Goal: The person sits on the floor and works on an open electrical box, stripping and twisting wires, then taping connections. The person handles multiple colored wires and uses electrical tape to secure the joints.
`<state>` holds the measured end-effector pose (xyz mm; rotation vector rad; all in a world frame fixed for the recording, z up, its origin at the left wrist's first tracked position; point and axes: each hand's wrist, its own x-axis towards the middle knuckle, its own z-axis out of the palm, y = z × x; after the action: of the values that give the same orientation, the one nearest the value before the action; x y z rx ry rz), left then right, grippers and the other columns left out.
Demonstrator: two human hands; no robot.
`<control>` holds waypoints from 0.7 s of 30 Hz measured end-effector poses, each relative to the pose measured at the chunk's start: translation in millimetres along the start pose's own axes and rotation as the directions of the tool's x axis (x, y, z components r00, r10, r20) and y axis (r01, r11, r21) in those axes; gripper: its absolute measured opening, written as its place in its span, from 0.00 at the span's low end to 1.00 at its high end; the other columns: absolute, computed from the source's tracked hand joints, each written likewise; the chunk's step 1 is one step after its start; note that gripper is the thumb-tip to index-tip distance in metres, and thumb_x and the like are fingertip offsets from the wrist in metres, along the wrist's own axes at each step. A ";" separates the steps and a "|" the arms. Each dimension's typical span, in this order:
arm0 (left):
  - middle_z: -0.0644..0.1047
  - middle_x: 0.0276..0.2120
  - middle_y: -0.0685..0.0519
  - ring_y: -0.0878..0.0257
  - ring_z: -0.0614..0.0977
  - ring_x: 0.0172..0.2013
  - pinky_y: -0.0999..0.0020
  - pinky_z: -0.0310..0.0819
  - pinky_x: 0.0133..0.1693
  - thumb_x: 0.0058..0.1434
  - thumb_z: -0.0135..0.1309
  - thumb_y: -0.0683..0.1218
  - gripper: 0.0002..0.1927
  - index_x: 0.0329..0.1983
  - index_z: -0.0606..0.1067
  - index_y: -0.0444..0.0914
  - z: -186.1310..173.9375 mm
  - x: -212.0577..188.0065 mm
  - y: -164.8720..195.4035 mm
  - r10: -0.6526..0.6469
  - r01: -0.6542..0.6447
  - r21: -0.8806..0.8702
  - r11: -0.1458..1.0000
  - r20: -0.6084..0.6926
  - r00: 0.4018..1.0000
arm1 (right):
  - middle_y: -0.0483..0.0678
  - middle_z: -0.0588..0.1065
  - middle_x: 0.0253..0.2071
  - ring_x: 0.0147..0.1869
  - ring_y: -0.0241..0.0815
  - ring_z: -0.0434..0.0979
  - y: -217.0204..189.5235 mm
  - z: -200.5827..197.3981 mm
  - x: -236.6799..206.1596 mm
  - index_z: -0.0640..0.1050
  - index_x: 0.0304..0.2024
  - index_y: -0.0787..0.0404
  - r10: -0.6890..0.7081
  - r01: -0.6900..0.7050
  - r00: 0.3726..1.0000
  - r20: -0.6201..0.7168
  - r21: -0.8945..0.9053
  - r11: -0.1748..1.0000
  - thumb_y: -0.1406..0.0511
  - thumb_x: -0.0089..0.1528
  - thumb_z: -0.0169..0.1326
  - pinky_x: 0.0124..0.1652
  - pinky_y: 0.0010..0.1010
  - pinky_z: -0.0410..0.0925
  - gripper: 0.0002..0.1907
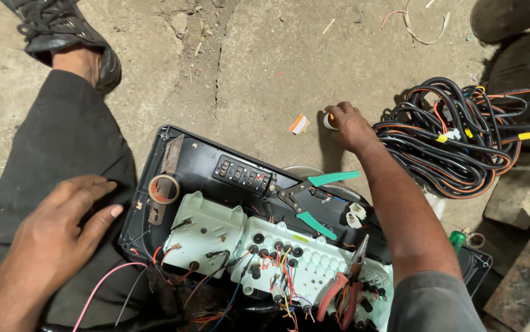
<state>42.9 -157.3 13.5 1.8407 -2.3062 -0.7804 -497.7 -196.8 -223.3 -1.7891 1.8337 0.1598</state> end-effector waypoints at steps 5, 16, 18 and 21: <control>0.78 0.52 0.50 0.51 0.81 0.51 0.60 0.75 0.50 0.57 0.60 0.50 0.18 0.49 0.79 0.39 -1.7 -5.4 -2.3 -0.004 0.004 -0.011 1.000 0.033 0.999 | 0.57 0.70 0.60 0.64 0.61 0.71 -6.7 -10.6 -8.9 0.73 0.62 0.52 0.007 -0.008 0.999 -0.050 -0.011 1.000 0.71 0.52 0.60 0.59 0.46 0.68 0.33; 0.78 0.53 0.43 0.46 0.80 0.52 0.57 0.74 0.52 0.61 0.60 0.46 0.16 0.51 0.79 0.36 18.9 -48.1 -26.6 0.094 -0.131 -0.175 0.976 -0.207 0.974 | 0.58 0.71 0.58 0.60 0.64 0.73 -58.1 -128.5 -99.2 0.72 0.62 0.52 -0.010 -0.005 0.994 -0.111 -0.132 0.991 0.67 0.49 0.64 0.57 0.46 0.69 0.37; 0.78 0.52 0.42 0.47 0.81 0.50 0.57 0.75 0.52 0.63 0.60 0.45 0.15 0.51 0.79 0.35 14.4 -54.2 -30.4 0.059 -0.129 -0.237 0.963 -0.281 0.958 | 0.58 0.71 0.58 0.60 0.63 0.73 -88.9 -157.2 -131.1 0.72 0.62 0.52 0.054 -0.071 0.992 -0.112 -0.152 0.986 0.64 0.49 0.67 0.57 0.47 0.68 0.37; 0.79 0.50 0.43 0.49 0.82 0.50 0.59 0.76 0.51 0.65 0.60 0.45 0.13 0.50 0.79 0.36 0.9 -60.9 -20.2 0.096 -0.229 -0.303 0.925 -0.399 0.912 | 0.58 0.72 0.57 0.60 0.62 0.74 -132.6 -203.5 -185.1 0.73 0.62 0.51 0.051 -0.081 0.986 -0.157 -0.187 0.979 0.65 0.50 0.65 0.57 0.46 0.69 0.35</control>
<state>76.9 -103.1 18.5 1.4683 -1.9082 -0.6801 -444.6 -140.4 72.1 -1.9181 2.0472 0.2407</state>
